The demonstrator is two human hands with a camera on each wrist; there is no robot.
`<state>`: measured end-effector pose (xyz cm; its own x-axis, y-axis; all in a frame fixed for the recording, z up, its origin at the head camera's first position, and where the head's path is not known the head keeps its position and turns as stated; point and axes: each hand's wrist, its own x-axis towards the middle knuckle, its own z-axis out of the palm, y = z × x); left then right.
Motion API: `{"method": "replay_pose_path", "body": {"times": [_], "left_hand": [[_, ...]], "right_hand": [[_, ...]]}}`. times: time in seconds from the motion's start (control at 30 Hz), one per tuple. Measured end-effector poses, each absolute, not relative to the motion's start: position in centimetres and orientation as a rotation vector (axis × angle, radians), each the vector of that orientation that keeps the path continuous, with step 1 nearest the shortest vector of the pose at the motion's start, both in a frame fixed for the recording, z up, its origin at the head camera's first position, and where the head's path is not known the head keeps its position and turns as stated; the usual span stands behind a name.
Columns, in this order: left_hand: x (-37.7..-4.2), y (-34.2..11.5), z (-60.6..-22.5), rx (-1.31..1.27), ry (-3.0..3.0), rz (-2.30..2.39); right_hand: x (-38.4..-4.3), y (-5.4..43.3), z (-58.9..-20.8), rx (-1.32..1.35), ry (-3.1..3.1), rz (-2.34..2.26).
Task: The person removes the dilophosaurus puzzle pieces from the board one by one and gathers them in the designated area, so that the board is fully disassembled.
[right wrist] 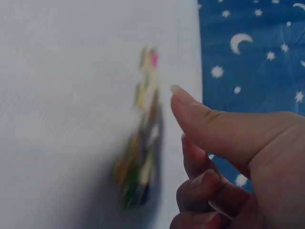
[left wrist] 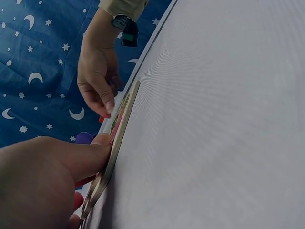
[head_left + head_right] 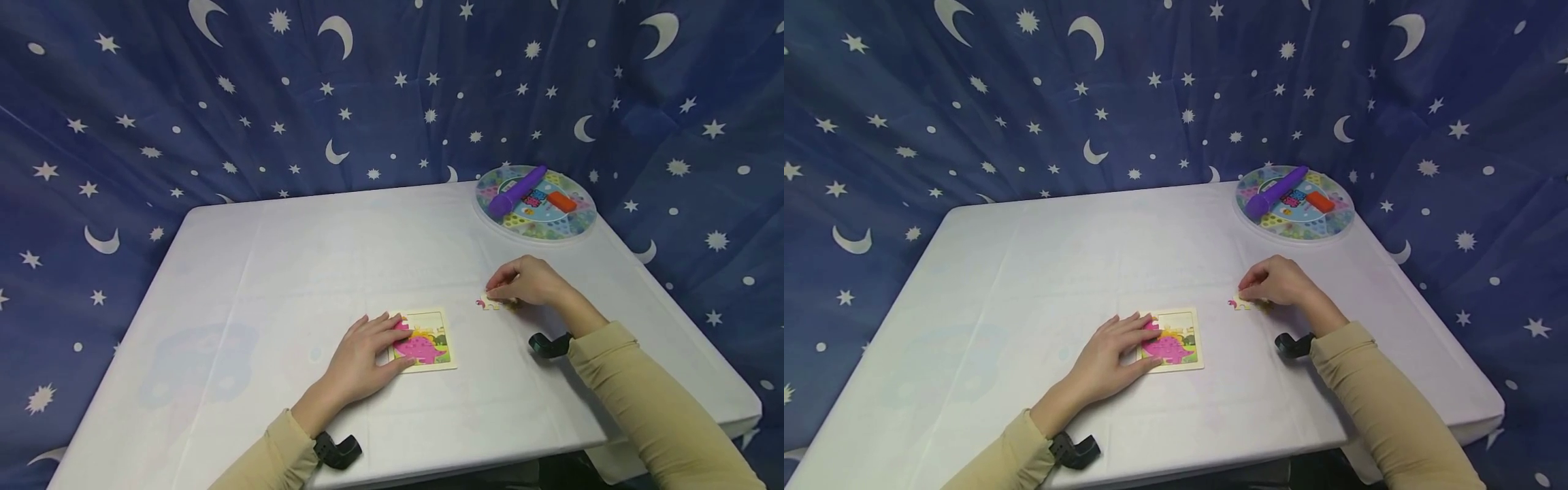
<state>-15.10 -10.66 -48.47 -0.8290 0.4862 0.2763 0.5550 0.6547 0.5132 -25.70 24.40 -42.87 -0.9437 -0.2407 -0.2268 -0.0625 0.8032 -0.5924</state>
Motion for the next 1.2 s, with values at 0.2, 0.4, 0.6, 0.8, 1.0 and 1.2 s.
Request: {"method": "replay_pose_path", "body": {"times": [0.2,0.4,0.6,0.8,1.0,1.2], "left_hand": [[-15.2,-10.6,-48.3,-0.831,-2.777,-0.912],[-15.5,-10.4,-48.3,-0.801,-2.803,-0.899],[-15.3,-10.5,-48.4,-0.664,-2.840,-0.993],[-15.2,-10.8,-48.6,-0.606,-2.806,-1.086],[-15.2,-10.9,-48.4,-0.610,-2.784,-1.110],[-15.3,-11.2,-48.4,-0.589,-2.799,-1.064]], "right_hand": [[-25.0,21.3,-41.8,-0.361,2.694,-0.924],[-23.5,16.7,-41.5,-0.543,2.674,-0.889],[-22.4,12.9,-41.7,-0.602,2.653,-0.853],[-22.5,11.1,-42.1,-0.470,2.596,-0.901],[-22.6,10.6,-42.6,-0.375,2.551,-0.947],[-22.4,10.1,-42.9,-0.317,2.515,-1.041]]}}
